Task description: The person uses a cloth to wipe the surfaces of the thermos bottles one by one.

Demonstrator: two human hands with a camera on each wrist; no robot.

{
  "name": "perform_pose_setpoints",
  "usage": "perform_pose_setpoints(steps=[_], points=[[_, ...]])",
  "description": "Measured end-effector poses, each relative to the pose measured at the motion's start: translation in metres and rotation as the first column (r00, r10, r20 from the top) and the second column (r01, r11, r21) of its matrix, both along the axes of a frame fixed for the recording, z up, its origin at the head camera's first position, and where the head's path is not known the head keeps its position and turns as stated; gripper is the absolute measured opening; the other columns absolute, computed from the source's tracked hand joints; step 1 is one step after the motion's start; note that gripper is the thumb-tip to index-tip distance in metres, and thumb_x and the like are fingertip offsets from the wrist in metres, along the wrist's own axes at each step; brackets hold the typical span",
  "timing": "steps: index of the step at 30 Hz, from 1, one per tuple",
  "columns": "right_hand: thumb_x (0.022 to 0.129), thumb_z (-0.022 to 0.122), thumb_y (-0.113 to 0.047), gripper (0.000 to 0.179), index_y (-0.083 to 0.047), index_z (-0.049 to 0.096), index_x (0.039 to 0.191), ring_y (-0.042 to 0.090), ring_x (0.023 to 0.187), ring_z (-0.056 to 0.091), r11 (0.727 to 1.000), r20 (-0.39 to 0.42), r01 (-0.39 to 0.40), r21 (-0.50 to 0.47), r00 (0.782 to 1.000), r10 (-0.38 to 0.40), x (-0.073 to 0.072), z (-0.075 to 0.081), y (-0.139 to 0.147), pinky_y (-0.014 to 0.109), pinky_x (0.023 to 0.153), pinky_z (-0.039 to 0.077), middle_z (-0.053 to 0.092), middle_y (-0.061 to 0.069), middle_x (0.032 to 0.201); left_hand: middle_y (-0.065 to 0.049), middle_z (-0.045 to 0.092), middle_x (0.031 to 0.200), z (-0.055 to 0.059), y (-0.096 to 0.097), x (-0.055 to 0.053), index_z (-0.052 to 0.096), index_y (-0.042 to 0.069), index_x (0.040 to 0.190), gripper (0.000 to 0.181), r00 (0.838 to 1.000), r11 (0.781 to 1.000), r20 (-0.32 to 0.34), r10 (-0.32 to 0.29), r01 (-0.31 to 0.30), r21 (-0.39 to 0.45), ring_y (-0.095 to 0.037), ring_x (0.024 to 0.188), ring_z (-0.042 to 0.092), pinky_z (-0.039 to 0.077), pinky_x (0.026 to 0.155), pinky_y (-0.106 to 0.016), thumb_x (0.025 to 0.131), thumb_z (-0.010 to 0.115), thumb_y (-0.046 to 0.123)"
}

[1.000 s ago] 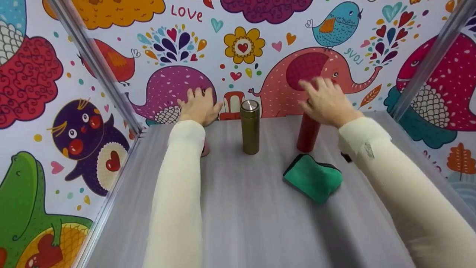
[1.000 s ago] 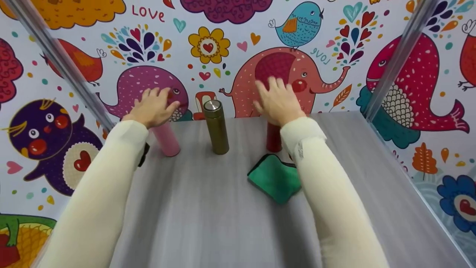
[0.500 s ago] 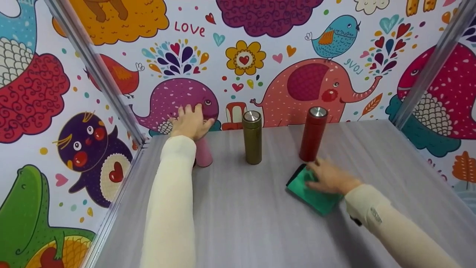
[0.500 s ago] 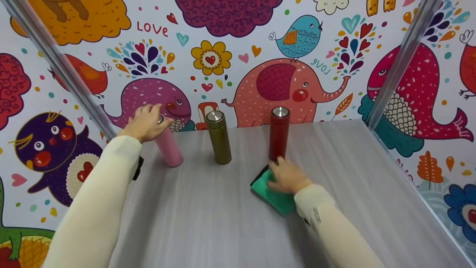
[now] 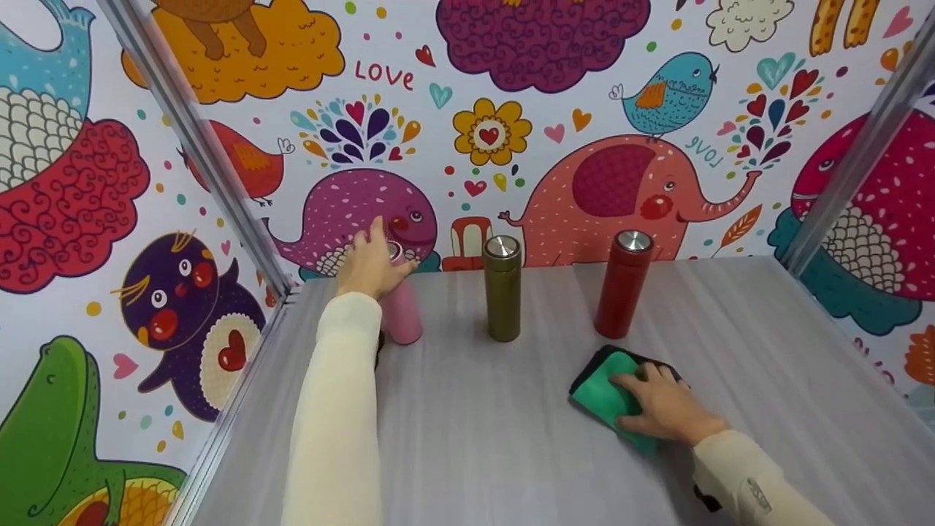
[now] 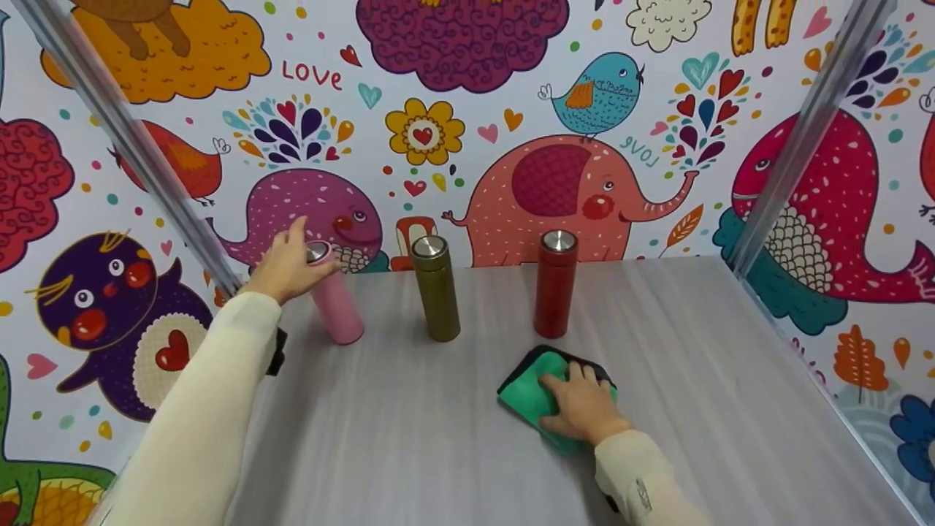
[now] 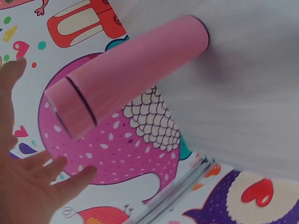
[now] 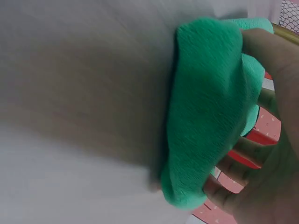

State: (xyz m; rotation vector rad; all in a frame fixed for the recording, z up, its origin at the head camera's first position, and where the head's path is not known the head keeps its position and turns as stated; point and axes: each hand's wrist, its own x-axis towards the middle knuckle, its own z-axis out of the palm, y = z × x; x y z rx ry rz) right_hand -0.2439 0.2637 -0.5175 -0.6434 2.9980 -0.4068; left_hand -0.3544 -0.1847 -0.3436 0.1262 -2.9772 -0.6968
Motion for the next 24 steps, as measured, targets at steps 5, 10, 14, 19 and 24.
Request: perform_pose_setpoints(steps=[5, 10, 14, 19, 24], points=[[0.083, 0.080, -0.043, 0.066, -0.012, 0.058, 0.137, 0.049, 0.115, 0.047, 1.000, 0.033, 0.003, -0.009, 0.999, -0.002, 0.003, -0.004, -0.001, 0.071, 0.081, 0.045, 0.052, 0.023, 0.119, -0.029, 0.019, 0.158, -0.025, -0.007, -0.004, 0.000, 0.006, 0.160, 0.106, 0.994, 0.970, -0.016, 0.104, -0.098, 0.223, -0.047, 0.141, 0.029, 0.031, 0.110, -0.061, 0.091, 0.074, 0.039], [0.084, 0.079, -0.043, 0.064, -0.014, 0.058, 0.136, 0.047, 0.115, 0.047, 1.000, 0.033, 0.019, -0.023, 0.999, -0.018, 0.004, -0.006, 0.001, 0.068, 0.079, 0.045, 0.053, 0.017, 0.116, -0.028, 0.027, 0.157, -0.046, -0.009, -0.008, 0.004, 0.002, 0.159, 0.105, 0.984, 0.914, -0.054, 0.168, -0.135, 0.383, -0.043, 0.141, 0.032, 0.032, 0.113, -0.055, 0.091, 0.075, 0.037], [0.085, 0.079, -0.043, 0.061, -0.017, 0.058, 0.135, 0.041, 0.112, 0.048, 0.998, 0.039, 0.038, -0.052, 0.999, -0.036, 0.008, -0.009, 0.001, 0.064, 0.079, 0.046, 0.053, 0.010, 0.111, -0.024, 0.040, 0.150, -0.058, -0.009, -0.008, 0.020, 0.001, 0.157, 0.092, 0.971, 0.877, -0.101, 0.217, -0.148, 0.457, -0.037, 0.137, 0.040, 0.035, 0.112, -0.051, 0.092, 0.075, 0.035], [0.085, 0.080, -0.036, 0.054, -0.020, 0.059, 0.133, 0.036, 0.110, 0.049, 0.992, 0.032, 0.068, -0.107, 0.997, -0.065, 0.011, -0.013, -0.001, 0.060, 0.079, 0.045, 0.053, 0.004, 0.108, -0.018, 0.052, 0.138, -0.066, -0.011, -0.004, 0.040, 0.002, 0.146, 0.071, 0.962, 0.873, -0.161, 0.219, -0.120, 0.474, -0.032, 0.127, 0.051, 0.042, 0.108, -0.048, 0.093, 0.074, 0.034], [0.086, 0.080, -0.028, 0.051, -0.022, 0.060, 0.132, 0.034, 0.111, 0.051, 0.985, 0.011, 0.086, -0.146, 0.996, -0.085, 0.013, -0.017, 0.001, 0.059, 0.082, 0.045, 0.056, 0.000, 0.109, -0.017, 0.057, 0.134, -0.066, -0.007, 0.004, 0.047, 0.004, 0.140, 0.069, 0.957, 0.893, -0.253, 0.143, -0.014, 0.450, -0.031, 0.124, 0.054, 0.045, 0.105, -0.046, 0.089, 0.078, 0.038]])
